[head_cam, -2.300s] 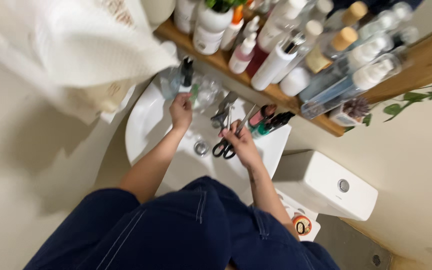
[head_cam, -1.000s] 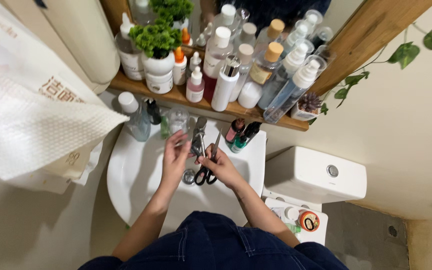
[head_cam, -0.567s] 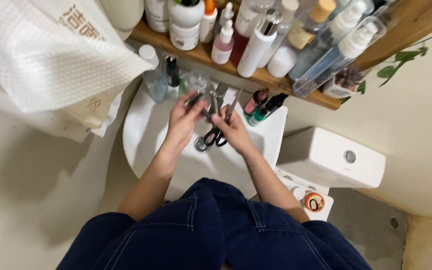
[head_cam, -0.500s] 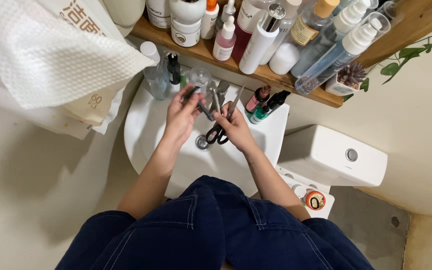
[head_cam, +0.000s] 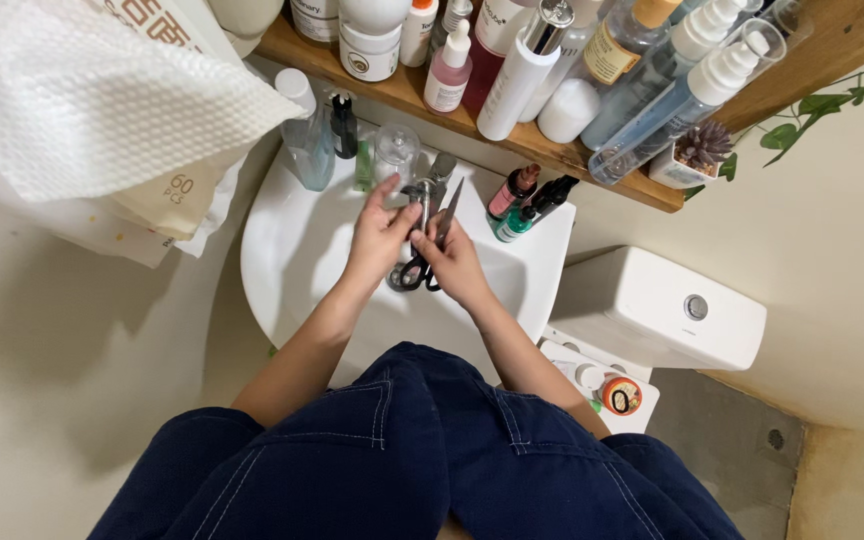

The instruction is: The person organizes various bathroom items by picking them up from the toilet lid and placing them on a wooden shelf above the sink. Items handled include bottles, a small potted plant, scissors, and packets.

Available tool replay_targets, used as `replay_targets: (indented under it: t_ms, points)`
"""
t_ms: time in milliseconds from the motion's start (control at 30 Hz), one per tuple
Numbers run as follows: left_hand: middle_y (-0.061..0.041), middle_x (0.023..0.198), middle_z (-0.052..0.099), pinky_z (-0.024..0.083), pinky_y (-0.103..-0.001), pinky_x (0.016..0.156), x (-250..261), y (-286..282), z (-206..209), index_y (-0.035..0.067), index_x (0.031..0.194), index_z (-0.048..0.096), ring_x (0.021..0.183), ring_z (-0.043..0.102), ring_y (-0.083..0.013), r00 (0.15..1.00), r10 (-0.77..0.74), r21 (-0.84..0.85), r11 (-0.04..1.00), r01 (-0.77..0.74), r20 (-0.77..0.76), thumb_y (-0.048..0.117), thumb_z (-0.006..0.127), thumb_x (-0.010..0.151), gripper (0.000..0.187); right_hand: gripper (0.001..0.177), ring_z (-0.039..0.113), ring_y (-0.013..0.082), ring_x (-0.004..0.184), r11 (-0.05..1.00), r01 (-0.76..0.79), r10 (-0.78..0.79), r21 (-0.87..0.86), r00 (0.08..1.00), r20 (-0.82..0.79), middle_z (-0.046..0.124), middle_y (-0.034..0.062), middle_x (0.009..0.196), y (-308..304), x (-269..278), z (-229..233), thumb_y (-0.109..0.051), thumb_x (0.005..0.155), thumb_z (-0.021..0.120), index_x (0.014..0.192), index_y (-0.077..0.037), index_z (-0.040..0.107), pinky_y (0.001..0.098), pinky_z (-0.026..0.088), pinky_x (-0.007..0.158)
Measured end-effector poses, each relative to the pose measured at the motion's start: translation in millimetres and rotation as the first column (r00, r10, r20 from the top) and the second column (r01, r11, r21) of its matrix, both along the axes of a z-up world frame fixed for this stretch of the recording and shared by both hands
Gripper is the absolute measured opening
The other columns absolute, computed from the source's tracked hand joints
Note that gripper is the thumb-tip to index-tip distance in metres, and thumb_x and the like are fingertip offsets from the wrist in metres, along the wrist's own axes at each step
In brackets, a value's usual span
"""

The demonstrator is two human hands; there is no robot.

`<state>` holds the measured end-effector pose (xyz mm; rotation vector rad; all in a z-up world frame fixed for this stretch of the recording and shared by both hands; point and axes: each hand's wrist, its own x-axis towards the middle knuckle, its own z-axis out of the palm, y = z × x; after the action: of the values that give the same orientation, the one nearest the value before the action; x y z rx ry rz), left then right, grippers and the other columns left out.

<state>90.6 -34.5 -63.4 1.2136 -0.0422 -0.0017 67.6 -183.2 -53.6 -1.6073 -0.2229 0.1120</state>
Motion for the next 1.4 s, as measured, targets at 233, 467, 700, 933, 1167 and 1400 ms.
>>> replay_targets:
  t_ms: [233, 467, 700, 933, 1167, 1400]
  points:
    - [-0.002, 0.089, 0.071, 0.051, -0.025, 0.072, 3.4, 15.9, -8.7, -0.004, 0.107, 0.069, 0.078, 0.061, -0.0082, 0.965, -0.242, 0.181, 0.949, 0.257, -0.100, 0.019, 0.062, 0.106, 0.025, 0.015, 0.053, 0.0048, 0.077, 1.000, 0.003, -0.003, 0.007, 0.999, -0.036, 0.054, -0.0055, 0.086, 9.4, -4.0, -3.3, -0.011, 0.101, 0.064, 0.098, -0.010, 0.049, 0.0231, 0.050, 0.067]
    - [-0.004, 0.096, 0.075, 0.057, -0.025, 0.078, 28.4, 41.9, -20.9, 0.001, 0.115, 0.070, 0.084, 0.070, -0.0107, 0.966, -0.124, 0.180, 0.970, 0.167, -0.225, 0.018, 0.056, 0.103, 0.025, 0.038, 0.055, 0.0057, 0.083, 0.999, -0.036, 0.042, 0.033, 0.981, -0.187, 0.047, -0.0033, 0.094, 22.3, 0.1, 9.5, -0.013, 0.099, 0.066, 0.135, -0.021, 0.056, 0.0269, 0.059, 0.070]
    - [-0.009, 0.103, 0.079, 0.055, -0.035, 0.082, 74.0, 44.1, -57.6, 0.005, 0.119, 0.069, 0.090, 0.073, -0.0178, 0.995, -0.095, 0.639, 0.764, 0.091, -0.028, 0.018, 0.060, 0.102, 0.024, 0.024, 0.066, 0.0120, 0.095, 0.987, -0.052, 0.049, -0.150, 0.998, -0.029, 0.068, 0.0097, 0.125, -6.0, -14.2, 20.3, -0.011, 0.100, 0.068, 0.109, -0.009, 0.046, 0.0286, 0.056, 0.081]
    - [-0.024, 0.103, 0.073, 0.054, -0.049, 0.082, 92.5, 35.0, -50.1, 0.001, 0.115, 0.068, 0.099, 0.068, -0.0433, 0.972, -0.067, 0.793, 0.593, -0.144, 0.227, 0.014, 0.062, 0.102, 0.019, 0.017, 0.068, 0.0124, 0.097, 0.997, -0.007, 0.001, -0.083, 0.997, -0.072, 0.066, 0.0086, 0.126, -37.5, -23.0, 11.2, -0.003, 0.101, 0.059, 0.113, -0.008, 0.048, 0.0289, 0.055, 0.081]
    - [-0.025, 0.099, 0.072, 0.053, -0.051, 0.082, 76.3, 9.3, -28.7, 0.000, 0.112, 0.067, 0.093, 0.071, -0.0414, 0.997, -0.073, 0.884, 0.463, 0.069, -0.040, 0.014, 0.059, 0.100, 0.021, 0.012, 0.070, 0.0143, 0.095, 0.999, 0.027, -0.024, 0.030, 0.994, -0.111, 0.064, 0.0096, 0.124, -43.8, -24.4, 4.0, -0.002, 0.103, 0.057, 0.110, -0.008, 0.048, 0.0290, 0.056, 0.084]
    - [-0.028, 0.102, 0.071, 0.052, -0.052, 0.083, 93.3, 2.9, -40.7, -0.001, 0.110, 0.068, 0.098, 0.066, -0.0465, 0.996, -0.070, 0.881, 0.473, -0.009, 0.048, 0.015, 0.060, 0.098, 0.022, 0.013, 0.068, 0.0123, 0.101, 0.994, -0.011, 0.001, -0.110, 0.996, -0.094, 0.066, 0.0093, 0.126, -37.1, -25.1, 12.8, -0.005, 0.101, 0.059, 0.110, -0.009, 0.050, 0.0288, 0.053, 0.085]
